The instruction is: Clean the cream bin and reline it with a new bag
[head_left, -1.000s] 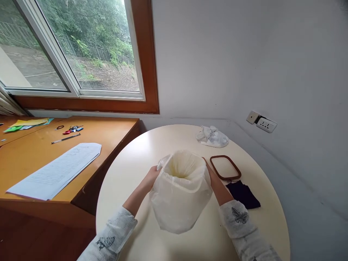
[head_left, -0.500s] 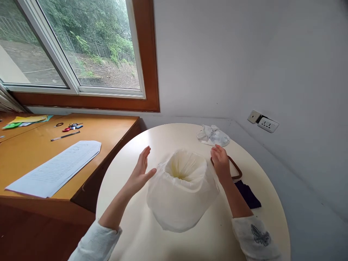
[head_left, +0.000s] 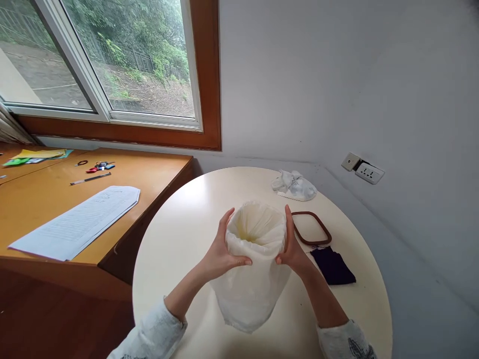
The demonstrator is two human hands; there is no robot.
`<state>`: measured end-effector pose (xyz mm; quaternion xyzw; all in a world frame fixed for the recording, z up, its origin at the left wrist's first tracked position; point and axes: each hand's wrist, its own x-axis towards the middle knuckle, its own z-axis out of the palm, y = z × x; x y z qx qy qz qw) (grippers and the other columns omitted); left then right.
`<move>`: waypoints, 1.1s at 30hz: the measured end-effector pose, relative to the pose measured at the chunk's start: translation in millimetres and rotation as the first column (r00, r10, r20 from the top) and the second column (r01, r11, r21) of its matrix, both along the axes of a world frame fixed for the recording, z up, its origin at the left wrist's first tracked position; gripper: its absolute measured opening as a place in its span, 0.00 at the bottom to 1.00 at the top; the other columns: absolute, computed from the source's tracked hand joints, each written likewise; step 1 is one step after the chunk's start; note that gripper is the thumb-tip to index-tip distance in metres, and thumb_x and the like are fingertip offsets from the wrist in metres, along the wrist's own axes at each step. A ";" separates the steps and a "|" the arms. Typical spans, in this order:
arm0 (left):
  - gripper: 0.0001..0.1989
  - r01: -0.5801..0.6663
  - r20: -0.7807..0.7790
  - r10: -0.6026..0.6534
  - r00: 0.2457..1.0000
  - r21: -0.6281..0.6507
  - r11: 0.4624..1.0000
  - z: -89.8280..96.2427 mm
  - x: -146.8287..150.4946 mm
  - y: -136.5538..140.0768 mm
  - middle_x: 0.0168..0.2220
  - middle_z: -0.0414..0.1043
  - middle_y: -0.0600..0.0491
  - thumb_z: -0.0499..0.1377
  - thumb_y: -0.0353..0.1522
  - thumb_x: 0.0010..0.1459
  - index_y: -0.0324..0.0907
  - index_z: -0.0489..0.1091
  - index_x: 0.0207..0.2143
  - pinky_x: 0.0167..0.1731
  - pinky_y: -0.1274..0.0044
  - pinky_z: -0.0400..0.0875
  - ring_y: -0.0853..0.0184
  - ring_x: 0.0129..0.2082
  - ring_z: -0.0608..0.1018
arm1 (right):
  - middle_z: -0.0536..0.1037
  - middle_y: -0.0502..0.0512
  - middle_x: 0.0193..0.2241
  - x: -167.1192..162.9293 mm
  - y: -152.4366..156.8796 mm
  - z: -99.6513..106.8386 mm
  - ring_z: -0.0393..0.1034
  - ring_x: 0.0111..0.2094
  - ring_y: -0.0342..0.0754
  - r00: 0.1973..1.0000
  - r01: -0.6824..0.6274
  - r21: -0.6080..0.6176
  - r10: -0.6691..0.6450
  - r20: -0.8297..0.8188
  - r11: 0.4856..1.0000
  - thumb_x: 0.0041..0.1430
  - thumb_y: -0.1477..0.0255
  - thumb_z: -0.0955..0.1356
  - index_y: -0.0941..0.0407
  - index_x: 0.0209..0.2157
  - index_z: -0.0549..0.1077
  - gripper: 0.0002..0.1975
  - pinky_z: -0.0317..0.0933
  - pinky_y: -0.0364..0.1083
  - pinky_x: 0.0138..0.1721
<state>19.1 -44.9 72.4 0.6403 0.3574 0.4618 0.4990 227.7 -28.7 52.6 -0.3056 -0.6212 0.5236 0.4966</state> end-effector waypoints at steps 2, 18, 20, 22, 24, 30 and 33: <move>0.46 -0.046 -0.033 0.048 0.998 0.038 0.998 -2.2 2.4 0.0 0.56 0.52 0.46 0.68 0.38 0.40 0.51 0.44 0.57 0.48 0.67 0.66 0.57 0.51 0.66 | 0.38 0.61 0.64 -1.0 0.4 -0.9 0.41 0.62 0.56 1.000 0.007 0.013 -0.007 0.030 1.000 0.29 0.48 0.72 0.48 0.60 0.22 0.68 0.47 0.55 0.58; 0.21 0.531 -0.803 0.115 0.585 0.487 0.693 68.3 -17.5 0.6 0.42 0.73 0.46 0.56 0.43 0.54 0.40 0.67 0.46 0.59 0.62 0.46 0.60 0.47 0.72 | 0.74 0.55 0.39 25.8 1.0 71.9 0.67 0.44 0.48 0.871 0.152 0.454 -0.337 0.358 0.878 0.57 0.67 0.64 0.53 0.36 0.72 0.08 0.60 0.48 0.47; 0.13 0.596 -0.838 0.151 0.525 0.488 0.638 69.6 -7.5 0.3 0.35 0.75 0.48 0.53 0.39 0.58 0.40 0.69 0.39 0.55 0.63 0.54 0.62 0.40 0.75 | 0.76 0.54 0.34 10.0 -2.0 88.5 0.69 0.38 0.46 0.809 -0.001 0.501 -0.294 0.510 0.865 0.58 0.70 0.62 0.54 0.35 0.72 0.08 0.61 0.46 0.41; 0.09 0.626 -0.848 0.193 0.494 0.501 0.598 67.7 0.9 -0.9 0.30 0.75 0.49 0.51 0.33 0.60 0.40 0.69 0.34 0.50 0.66 0.60 0.63 0.35 0.75 | 0.76 0.53 0.30 -6.9 -2.3 99.7 0.68 0.33 0.45 0.704 -0.152 0.493 -0.256 0.662 0.856 0.58 0.73 0.60 0.56 0.32 0.72 0.09 0.60 0.44 0.36; 0.08 0.647 -0.860 0.218 0.461 0.494 0.581 64.7 7.1 -4.2 0.27 0.75 0.49 0.50 0.30 0.60 0.40 0.68 0.32 0.42 0.70 0.65 0.64 0.31 0.75 | 0.74 0.52 0.24 -21.7 1.9 104.8 0.65 0.26 0.43 0.544 -0.309 0.395 -0.180 0.820 0.865 0.57 0.76 0.59 0.57 0.25 0.71 0.12 0.57 0.43 0.29; 0.09 0.698 -0.902 0.267 0.338 0.431 0.572 59.0 19.0 -31.3 0.23 0.72 0.52 0.49 0.23 0.55 0.40 0.67 0.32 0.27 0.74 0.64 0.65 0.22 0.73 | 0.64 0.46 0.10 -47.0 22.9 90.0 0.52 0.12 0.38 0.126 -0.511 -0.024 0.102 0.987 0.859 0.44 0.79 0.64 0.57 0.10 0.63 0.13 0.49 0.41 0.18; 0.12 0.728 -0.897 0.299 0.326 0.440 0.526 55.9 24.8 -46.8 0.22 0.72 0.52 0.47 0.21 0.54 0.40 0.67 0.34 0.28 0.73 0.64 0.65 0.21 0.72 | 0.68 0.49 0.13 -50.2 25.7 77.2 0.58 0.15 0.41 0.166 -0.464 0.062 0.018 0.986 0.884 0.41 0.81 0.65 0.57 0.13 0.68 0.08 0.56 0.44 0.23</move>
